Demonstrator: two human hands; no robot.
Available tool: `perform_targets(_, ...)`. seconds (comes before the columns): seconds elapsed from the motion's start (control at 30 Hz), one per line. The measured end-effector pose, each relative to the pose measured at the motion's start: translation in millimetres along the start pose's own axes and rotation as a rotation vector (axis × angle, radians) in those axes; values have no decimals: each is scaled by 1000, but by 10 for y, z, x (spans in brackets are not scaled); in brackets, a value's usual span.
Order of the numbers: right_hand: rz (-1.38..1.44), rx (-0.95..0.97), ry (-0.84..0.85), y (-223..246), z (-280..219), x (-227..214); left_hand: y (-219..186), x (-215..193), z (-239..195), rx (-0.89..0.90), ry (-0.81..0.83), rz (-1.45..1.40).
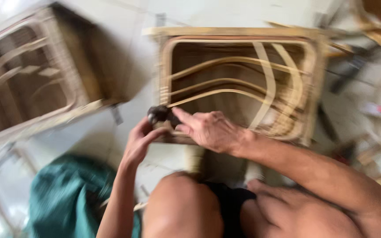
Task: The person assembles a rectangular woven basket by inserting curved bamboo strips into a wooden frame, tapping them with a hammer, and applying glue to secure the joints. The person uses pliers to adjust the strips and a glue bottle to bond the frame.
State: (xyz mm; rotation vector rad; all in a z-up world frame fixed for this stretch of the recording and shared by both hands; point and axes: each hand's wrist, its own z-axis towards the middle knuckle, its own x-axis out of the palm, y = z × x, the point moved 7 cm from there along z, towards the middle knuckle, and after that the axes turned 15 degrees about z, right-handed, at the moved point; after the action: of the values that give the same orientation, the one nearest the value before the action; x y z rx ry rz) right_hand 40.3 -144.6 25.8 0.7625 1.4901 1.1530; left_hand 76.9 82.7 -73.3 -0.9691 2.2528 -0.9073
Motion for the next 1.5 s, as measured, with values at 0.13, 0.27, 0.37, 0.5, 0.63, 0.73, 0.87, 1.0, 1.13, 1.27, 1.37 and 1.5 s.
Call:
perform_targets(0.13, -106, 109, -74, -130, -1067, -679, -878, 265, -422, 670, -496, 839)
perform_targets(0.27, -507, 85, -546, 139, -2313, -1252, -1111, 806, -445, 1003, -206, 1171)
perform_targets(0.37, -416, 376, -698, 179, -2930, -1150, -1090, 967, -304, 950, -91, 1272)
perform_targets(0.5, -324, 384, -466, 259, -3259, -532, -1111, 1052, -355, 1009, -147, 1275)
perform_targets(0.63, -203, 721, -764, -420, -3675, -185, -1045, 1088, -372, 966, -152, 1269)
perform_targets(0.73, -37, 1271, -994, -1205, -4176, 69, -1034, 1090, -369, 949, -160, 1272)
perform_targets(0.87, -79, 1210, -635, -1776, -4361, -102, -1017, 1097, -326, 937, -162, 1280)
perform_targets(1.0, 26, 1210, -340, -2077, -4406, -831, -986, 1110, -292, 922, -148, 1310)
perform_targets(1.13, -234, 775, -794, -2197, -3705, -2443, -978, 1110, -288, 918, -134, 1311)
perform_targets(1.27, -558, 897, -858, -2661, -3366, -3548, -929, 1093, -234, 896, -141, 1334)
perform_targets(1.37, -584, 1093, -814, -3373, -3590, -3732, -898, 1086, -236, 891, -141, 1352)
perform_targets(1.5, -629, 1204, -757, -3894, -3651, -3922, -975, 1081, -207, 941, -137, 1305)
